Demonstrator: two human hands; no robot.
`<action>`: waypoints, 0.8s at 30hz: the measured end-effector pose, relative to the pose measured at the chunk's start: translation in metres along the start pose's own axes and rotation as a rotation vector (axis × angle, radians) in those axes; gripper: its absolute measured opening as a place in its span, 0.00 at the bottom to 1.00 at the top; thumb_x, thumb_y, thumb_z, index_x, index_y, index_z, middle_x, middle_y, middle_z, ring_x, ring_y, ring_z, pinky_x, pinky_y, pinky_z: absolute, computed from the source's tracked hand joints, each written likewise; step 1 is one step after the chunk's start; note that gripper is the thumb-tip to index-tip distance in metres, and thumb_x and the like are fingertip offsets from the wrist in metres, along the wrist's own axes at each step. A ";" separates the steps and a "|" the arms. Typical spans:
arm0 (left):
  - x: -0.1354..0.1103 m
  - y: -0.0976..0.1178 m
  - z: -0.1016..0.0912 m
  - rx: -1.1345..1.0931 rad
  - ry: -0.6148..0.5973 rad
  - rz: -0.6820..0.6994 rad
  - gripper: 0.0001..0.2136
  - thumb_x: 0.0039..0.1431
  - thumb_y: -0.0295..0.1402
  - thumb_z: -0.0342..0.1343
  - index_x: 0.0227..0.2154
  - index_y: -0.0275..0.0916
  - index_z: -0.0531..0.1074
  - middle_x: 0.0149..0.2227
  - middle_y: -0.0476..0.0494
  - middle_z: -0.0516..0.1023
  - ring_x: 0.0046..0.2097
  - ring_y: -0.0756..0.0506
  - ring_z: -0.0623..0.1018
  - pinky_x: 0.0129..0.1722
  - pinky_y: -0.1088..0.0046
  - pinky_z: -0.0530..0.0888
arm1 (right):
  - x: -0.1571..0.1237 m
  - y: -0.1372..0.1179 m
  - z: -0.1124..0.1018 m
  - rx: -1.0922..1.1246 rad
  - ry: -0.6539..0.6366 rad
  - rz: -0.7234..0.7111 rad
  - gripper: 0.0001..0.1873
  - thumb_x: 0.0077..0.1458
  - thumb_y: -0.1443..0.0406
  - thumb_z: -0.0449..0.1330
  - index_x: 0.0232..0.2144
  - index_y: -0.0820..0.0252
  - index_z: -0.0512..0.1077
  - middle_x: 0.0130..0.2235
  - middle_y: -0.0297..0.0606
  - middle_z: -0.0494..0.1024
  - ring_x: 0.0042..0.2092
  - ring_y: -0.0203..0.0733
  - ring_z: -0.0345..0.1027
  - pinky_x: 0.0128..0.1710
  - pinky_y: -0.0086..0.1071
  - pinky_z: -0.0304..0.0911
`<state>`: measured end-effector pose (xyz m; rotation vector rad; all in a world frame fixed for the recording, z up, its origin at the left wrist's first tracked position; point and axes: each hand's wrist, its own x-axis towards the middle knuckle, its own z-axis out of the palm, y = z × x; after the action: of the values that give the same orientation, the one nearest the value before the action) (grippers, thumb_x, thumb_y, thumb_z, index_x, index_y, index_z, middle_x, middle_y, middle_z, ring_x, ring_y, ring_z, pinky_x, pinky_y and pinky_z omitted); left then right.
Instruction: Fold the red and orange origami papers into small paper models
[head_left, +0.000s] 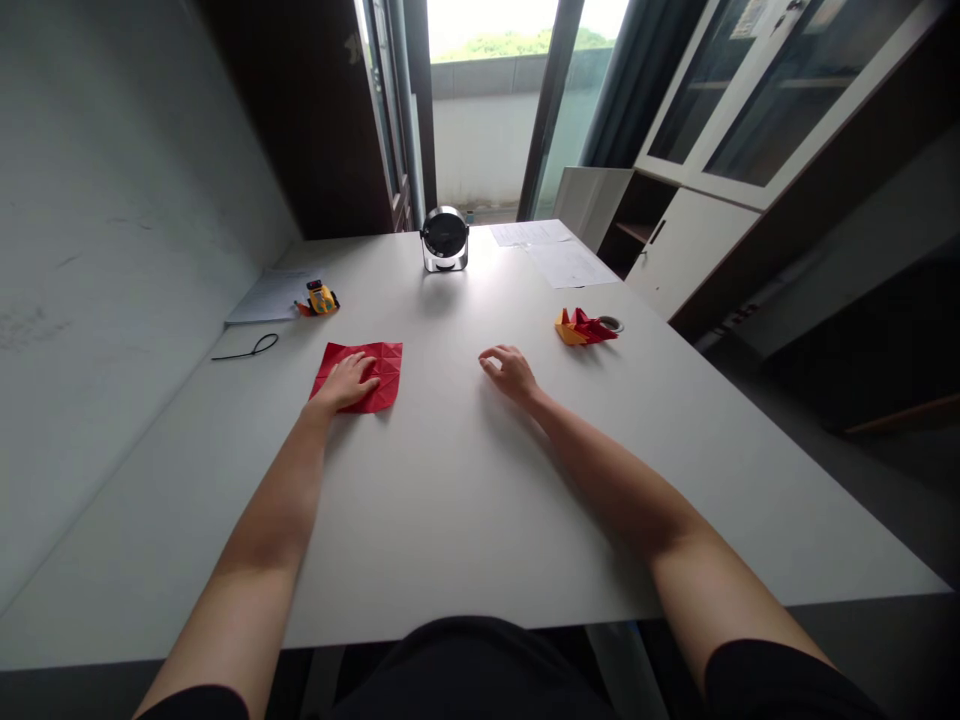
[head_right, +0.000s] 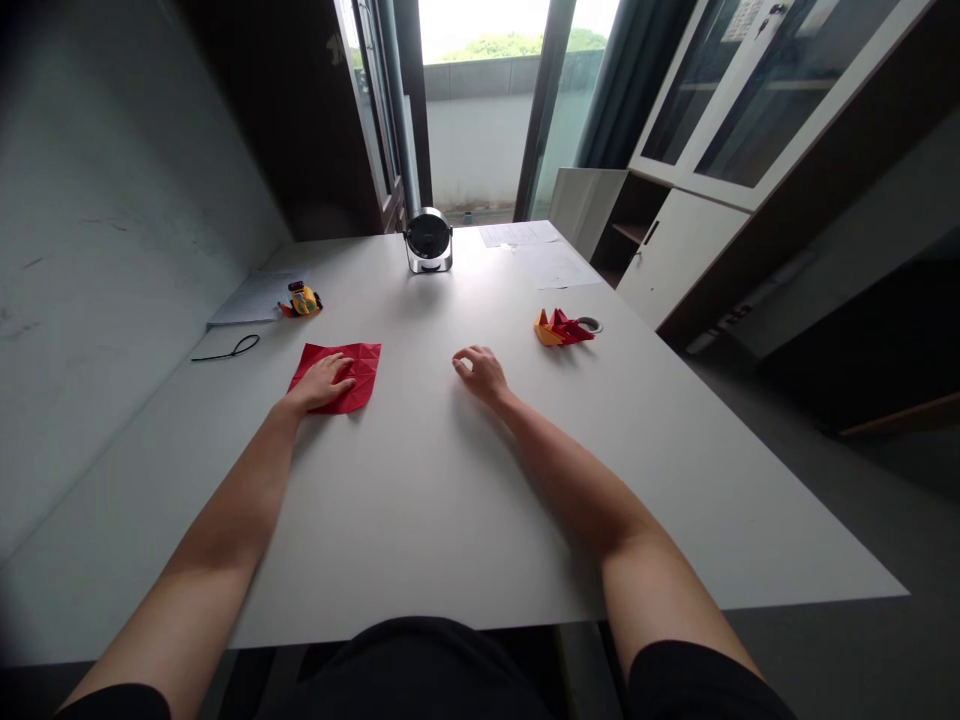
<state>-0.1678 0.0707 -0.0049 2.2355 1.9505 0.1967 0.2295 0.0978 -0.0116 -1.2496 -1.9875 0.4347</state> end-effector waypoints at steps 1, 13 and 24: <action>-0.001 -0.003 0.003 0.006 0.036 -0.025 0.30 0.64 0.50 0.46 0.65 0.42 0.62 0.70 0.39 0.56 0.71 0.35 0.54 0.68 0.53 0.53 | 0.004 0.010 -0.007 -0.086 0.059 0.025 0.10 0.61 0.60 0.56 0.37 0.55 0.77 0.45 0.43 0.78 0.51 0.50 0.66 0.55 0.44 0.61; -0.006 -0.011 0.003 0.011 0.204 -0.268 0.31 0.63 0.51 0.47 0.63 0.38 0.63 0.68 0.33 0.60 0.68 0.31 0.59 0.66 0.47 0.55 | 0.000 0.093 -0.084 -0.369 0.518 0.360 0.13 0.53 0.67 0.57 0.41 0.52 0.75 0.56 0.45 0.67 0.63 0.57 0.46 0.67 0.59 0.33; -0.013 0.065 -0.024 -0.150 0.394 0.011 0.17 0.66 0.37 0.45 0.51 0.40 0.74 0.58 0.40 0.73 0.61 0.38 0.69 0.63 0.58 0.62 | 0.004 0.050 -0.038 -0.233 0.189 -0.084 0.06 0.58 0.66 0.60 0.35 0.58 0.77 0.40 0.47 0.79 0.46 0.50 0.66 0.52 0.45 0.60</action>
<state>-0.1120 0.0505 0.0323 2.2393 2.0188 0.8117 0.2876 0.1216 -0.0158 -1.2901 -1.9591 0.0415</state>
